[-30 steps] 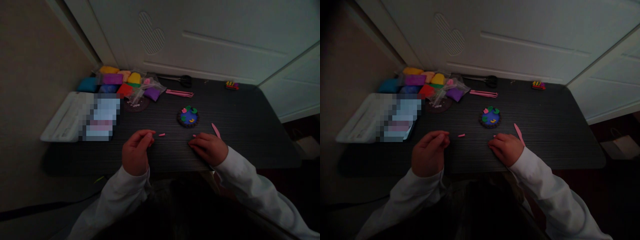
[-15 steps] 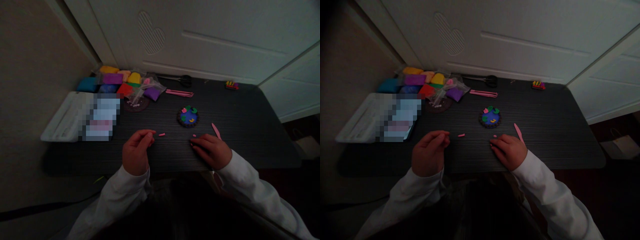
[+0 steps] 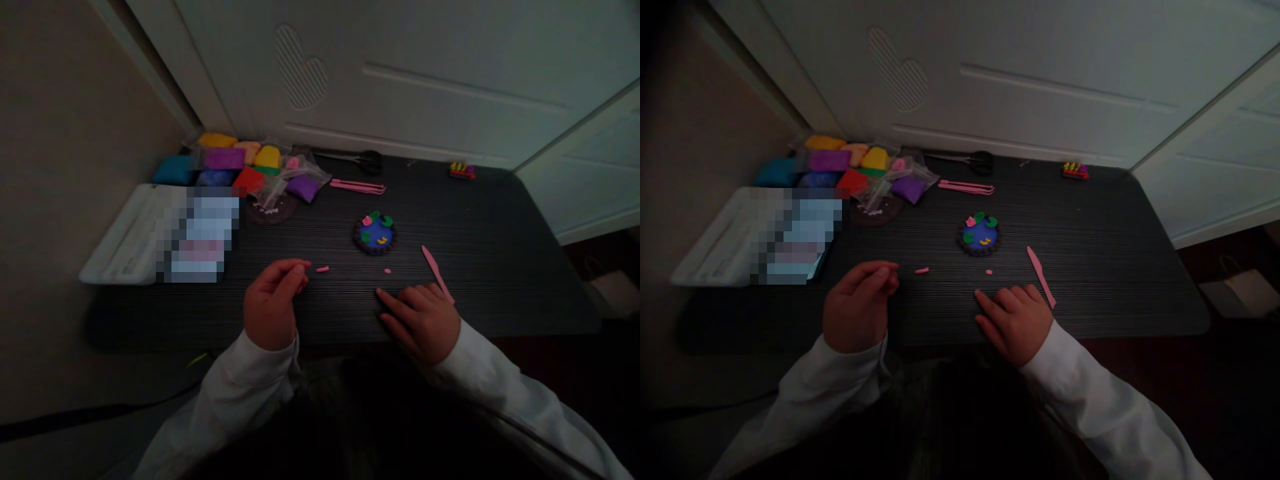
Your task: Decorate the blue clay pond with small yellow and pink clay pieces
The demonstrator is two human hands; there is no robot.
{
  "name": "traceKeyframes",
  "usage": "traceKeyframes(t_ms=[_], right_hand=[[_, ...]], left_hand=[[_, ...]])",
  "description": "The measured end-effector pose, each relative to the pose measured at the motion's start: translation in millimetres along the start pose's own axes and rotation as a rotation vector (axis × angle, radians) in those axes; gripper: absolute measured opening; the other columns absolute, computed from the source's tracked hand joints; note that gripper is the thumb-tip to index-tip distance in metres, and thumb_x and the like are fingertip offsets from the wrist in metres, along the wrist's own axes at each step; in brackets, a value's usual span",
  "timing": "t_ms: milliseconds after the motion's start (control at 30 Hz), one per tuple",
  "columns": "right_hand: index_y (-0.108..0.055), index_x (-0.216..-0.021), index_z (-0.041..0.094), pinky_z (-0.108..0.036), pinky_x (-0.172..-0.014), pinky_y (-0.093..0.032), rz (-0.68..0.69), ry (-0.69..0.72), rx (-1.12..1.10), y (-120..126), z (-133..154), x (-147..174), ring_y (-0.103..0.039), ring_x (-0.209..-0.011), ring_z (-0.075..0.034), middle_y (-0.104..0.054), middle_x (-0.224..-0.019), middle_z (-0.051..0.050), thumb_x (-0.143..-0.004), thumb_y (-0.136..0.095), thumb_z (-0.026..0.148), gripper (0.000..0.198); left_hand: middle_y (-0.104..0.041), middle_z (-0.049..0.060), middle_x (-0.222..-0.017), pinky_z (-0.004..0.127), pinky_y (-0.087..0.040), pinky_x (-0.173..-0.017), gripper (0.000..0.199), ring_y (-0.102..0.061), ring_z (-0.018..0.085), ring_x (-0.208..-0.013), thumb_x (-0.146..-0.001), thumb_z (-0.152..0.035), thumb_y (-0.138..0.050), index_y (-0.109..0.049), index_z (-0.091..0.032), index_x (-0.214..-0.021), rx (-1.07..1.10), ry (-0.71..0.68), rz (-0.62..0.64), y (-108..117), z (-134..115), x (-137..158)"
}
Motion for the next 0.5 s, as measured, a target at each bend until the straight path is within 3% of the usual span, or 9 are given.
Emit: traceKeyframes(t_ms=[300,500], right_hand=[[-0.047,-0.114,0.018,-0.031,-0.066,-0.034,-0.079,-0.03,-0.096,1.8,-14.9,1.2,-0.047,-0.071,-0.015,-0.055,-0.078,-0.005,-0.079,-0.042,0.031,0.037],[-0.055,-0.102,0.025,-0.031,-0.071,-0.032,-0.087,0.031,-0.112,8.1,-25.2,-12.3,-0.049,-0.072,-0.012,-0.056,-0.079,-0.002,-0.079,-0.043,0.029,0.026]], left_hand=[[-0.052,-0.002,-0.057,0.022,-0.033,-0.053,0.009,-0.045,0.008,-0.056,-0.069,-0.018,-0.054,-0.063,-0.018,-0.072,-0.005,-0.008,0.009,0.1,0.0,0.7],[-0.052,-0.002,-0.056,0.021,-0.033,-0.052,0.008,-0.045,0.008,-0.055,-0.068,-0.017,-0.055,-0.063,-0.018,-0.07,0.007,0.001,0.001,-0.3,0.3,0.6]])
Point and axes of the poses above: each hand's wrist, its own x-axis away from the middle knuckle, its own y-axis out of the back of the hand, z = x × y, the point moved 9 cm from there along -x, towards the middle knuckle
